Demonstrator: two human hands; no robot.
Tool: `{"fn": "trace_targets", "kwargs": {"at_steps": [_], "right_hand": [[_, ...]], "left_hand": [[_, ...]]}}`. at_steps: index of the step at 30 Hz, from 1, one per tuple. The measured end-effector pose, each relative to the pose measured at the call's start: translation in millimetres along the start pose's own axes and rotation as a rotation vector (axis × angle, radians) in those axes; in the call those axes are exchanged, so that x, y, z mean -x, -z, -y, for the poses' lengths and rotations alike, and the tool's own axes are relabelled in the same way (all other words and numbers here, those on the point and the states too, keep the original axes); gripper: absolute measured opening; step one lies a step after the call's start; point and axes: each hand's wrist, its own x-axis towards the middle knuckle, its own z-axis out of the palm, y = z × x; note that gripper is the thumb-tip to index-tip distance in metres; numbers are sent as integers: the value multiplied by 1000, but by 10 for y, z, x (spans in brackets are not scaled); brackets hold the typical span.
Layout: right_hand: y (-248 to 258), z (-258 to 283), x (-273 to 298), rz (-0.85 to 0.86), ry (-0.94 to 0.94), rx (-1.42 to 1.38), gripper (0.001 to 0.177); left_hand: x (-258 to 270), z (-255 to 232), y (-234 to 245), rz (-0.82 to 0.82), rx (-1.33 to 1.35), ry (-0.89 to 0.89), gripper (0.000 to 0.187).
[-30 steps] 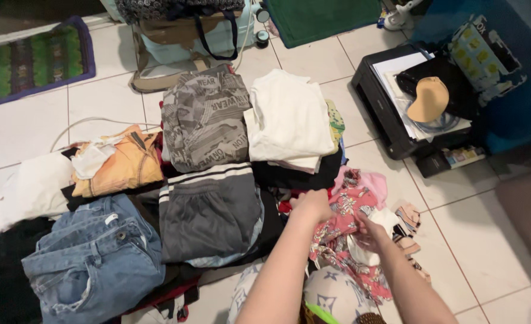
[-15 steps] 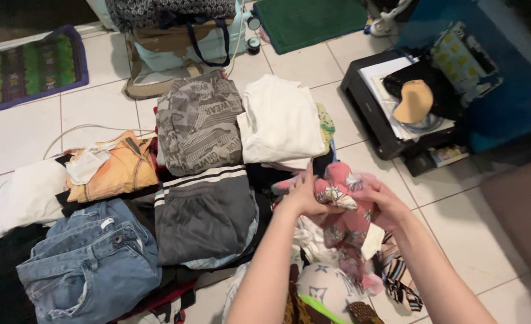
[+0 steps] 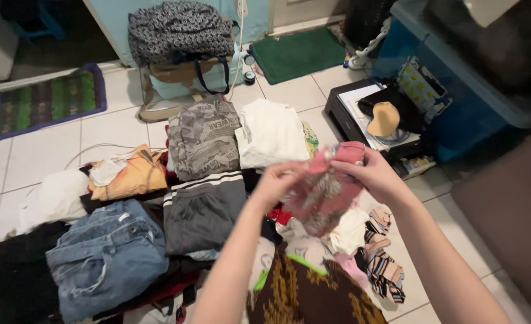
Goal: The person folds various clothes and places them into stacks on the floor by hand.
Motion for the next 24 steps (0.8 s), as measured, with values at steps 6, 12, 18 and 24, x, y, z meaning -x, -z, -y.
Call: {"fn": "trace_targets", "kwargs": {"at_steps": [6,12,18,24], "right_hand": [[51,186,111,-43,43,793,30],[209,205,-14,16,758,513,12],[-147,560,196,-120,567,766,31],[273,282,207,370,67,527,21]], "left_hand": [[-100,-840,315,-353,-191,-456,23],[453,-1962,-1,-432,-732,-612,24],[593,-2469,47,-542,-566,-633,27],[853,-2887,266,27,-212,-216,20]]}}
